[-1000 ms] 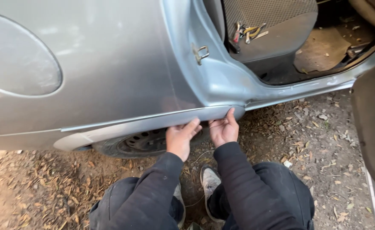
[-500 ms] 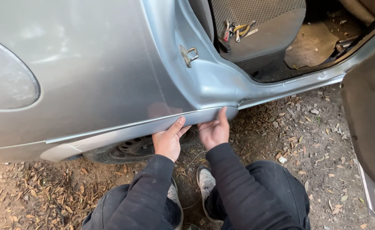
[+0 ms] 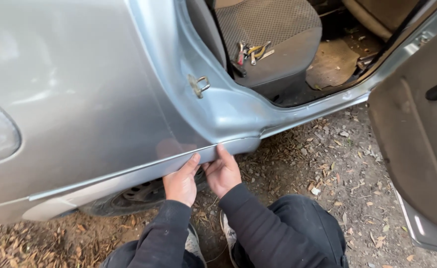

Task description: Aligning and installing a plastic wheel arch trim piece onto the rear quarter panel of a car.

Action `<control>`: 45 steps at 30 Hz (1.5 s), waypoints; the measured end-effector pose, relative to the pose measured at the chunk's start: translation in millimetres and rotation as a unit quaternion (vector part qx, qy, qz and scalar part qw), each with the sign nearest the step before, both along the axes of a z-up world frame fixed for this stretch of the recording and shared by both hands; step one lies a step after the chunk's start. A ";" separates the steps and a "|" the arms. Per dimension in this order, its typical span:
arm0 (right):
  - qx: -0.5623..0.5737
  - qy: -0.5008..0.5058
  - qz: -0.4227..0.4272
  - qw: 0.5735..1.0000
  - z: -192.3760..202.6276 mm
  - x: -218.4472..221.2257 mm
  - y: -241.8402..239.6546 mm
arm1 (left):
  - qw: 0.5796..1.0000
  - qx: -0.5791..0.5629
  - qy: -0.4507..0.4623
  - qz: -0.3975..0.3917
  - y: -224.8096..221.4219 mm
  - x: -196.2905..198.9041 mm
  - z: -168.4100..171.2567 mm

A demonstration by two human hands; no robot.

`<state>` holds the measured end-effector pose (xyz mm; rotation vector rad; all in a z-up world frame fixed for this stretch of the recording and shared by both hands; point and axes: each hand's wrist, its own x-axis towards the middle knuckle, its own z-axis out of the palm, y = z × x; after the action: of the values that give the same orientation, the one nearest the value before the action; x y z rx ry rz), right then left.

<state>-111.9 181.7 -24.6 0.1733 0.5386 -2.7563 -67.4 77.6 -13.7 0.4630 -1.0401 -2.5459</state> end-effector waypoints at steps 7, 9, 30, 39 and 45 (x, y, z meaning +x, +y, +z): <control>0.056 0.041 0.021 0.997 2.8 4.2 -0.9 | 1.000 -0.018 0.014 0.019 0.3 0.0 -1.7; 0.070 0.015 0.014 0.997 9.8 6.8 -1.1 | 0.999 -0.034 0.028 0.026 0.5 -0.3 -2.5; 0.769 0.436 -0.286 0.370 37.3 -371.6 125.9 | 0.996 -0.055 -0.058 0.026 -5.0 7.0 -17.2; 0.935 0.278 -0.093 0.201 13.9 -461.3 43.4 | 0.910 -0.408 0.017 -0.068 -54.7 15.1 -79.3; 0.949 0.229 -0.083 0.198 2.3 -470.1 47.5 | 0.943 -0.304 -0.069 -0.120 -45.7 11.2 -32.6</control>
<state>-582.0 229.3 -22.4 -0.1352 3.4353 -0.1381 -56.2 31.9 -46.3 0.3542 -1.9452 -2.2277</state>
